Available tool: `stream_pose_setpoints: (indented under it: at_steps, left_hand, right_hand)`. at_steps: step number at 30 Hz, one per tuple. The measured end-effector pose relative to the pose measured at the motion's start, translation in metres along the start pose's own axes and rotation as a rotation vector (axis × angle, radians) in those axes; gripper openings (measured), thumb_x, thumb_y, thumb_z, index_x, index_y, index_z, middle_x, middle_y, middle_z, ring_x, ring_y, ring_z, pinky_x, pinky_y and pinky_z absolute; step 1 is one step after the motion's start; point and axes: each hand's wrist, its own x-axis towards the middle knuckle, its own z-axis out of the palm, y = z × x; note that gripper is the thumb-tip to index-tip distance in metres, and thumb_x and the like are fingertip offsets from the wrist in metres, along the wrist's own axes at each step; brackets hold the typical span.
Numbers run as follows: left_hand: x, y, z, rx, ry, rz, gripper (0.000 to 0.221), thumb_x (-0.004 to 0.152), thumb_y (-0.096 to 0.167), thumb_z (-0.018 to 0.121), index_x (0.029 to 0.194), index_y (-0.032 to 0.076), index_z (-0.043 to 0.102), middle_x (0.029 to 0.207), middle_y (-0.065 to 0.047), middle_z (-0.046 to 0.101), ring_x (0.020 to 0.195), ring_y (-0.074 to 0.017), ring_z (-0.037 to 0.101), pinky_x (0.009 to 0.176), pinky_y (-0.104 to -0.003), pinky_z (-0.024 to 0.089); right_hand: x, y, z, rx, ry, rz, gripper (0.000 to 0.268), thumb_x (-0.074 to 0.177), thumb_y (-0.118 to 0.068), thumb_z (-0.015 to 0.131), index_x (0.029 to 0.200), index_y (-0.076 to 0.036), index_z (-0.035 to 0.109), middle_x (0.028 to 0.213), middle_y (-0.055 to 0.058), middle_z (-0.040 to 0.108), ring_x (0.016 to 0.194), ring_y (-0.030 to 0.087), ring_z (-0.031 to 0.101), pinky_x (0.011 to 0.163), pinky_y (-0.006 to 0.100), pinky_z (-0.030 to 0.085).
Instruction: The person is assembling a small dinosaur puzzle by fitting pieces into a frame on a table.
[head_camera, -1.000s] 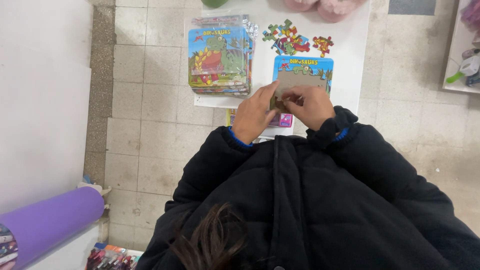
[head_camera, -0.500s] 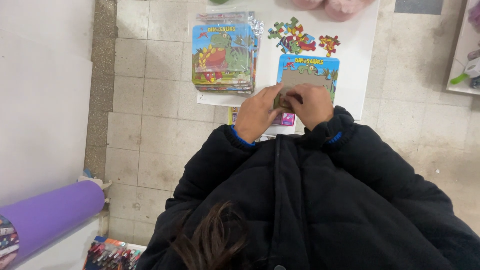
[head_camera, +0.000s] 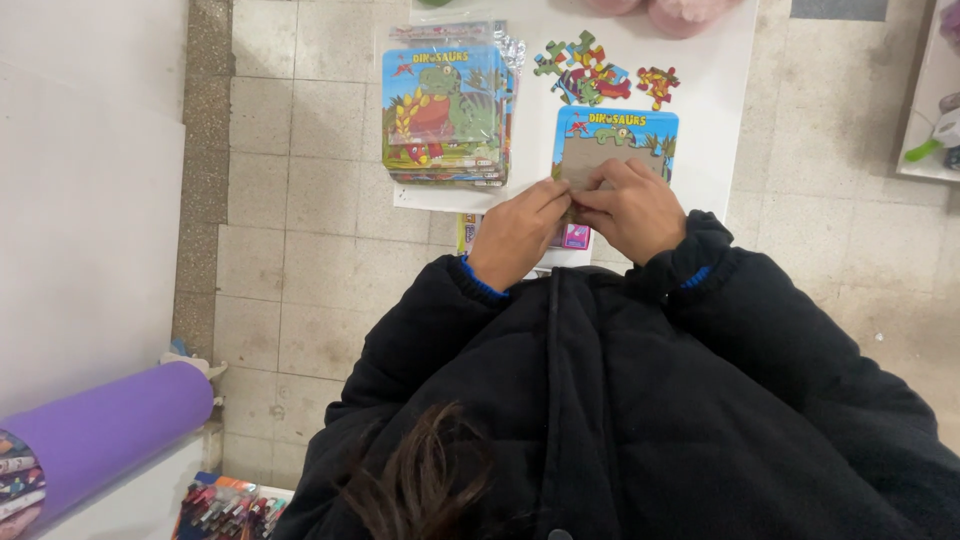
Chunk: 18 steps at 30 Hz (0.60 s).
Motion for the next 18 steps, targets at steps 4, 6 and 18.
stream_pose_setpoints:
  at_steps: [4, 6, 18]
  left_hand:
    - [0.003, -0.001, 0.003, 0.1, 0.045, 0.137, 0.034, 0.083, 0.001, 0.066, 0.116, 0.006, 0.063, 0.13, -0.009, 0.064, 0.126, -0.0323, 0.06, 0.104, -0.04, 0.053]
    - [0.004, 0.001, 0.003, 0.057, 0.001, 0.079, 0.031, 0.087, 0.0, 0.066, 0.117, 0.006, 0.062, 0.125, -0.009, 0.065, 0.129, -0.0338, 0.058, 0.104, -0.04, 0.05]
    - [0.001, 0.002, 0.004, -0.111, 0.039, -0.11, 0.042, 0.086, 0.003, 0.072, 0.126, 0.006, 0.059, 0.124, -0.013, 0.066, 0.114, -0.035, 0.065, 0.09, -0.043, 0.055]
  right_hand:
    - [-0.012, 0.012, 0.009, 0.003, 0.028, -0.028, 0.025, 0.08, -0.01, 0.08, 0.105, -0.011, 0.08, 0.104, 0.006, 0.07, 0.092, 0.029, 0.061, 0.085, 0.04, 0.053]
    - [-0.013, 0.015, 0.011, 0.013, 0.059, -0.039, 0.025, 0.08, -0.006, 0.079, 0.104, -0.01, 0.079, 0.106, 0.004, 0.073, 0.093, 0.028, 0.063, 0.086, 0.039, 0.054]
    - [-0.012, 0.001, 0.032, 0.025, 0.239, 0.058, 0.021, 0.084, -0.012, 0.082, 0.104, -0.01, 0.076, 0.086, 0.007, 0.066, 0.085, 0.031, 0.063, 0.075, 0.042, 0.051]
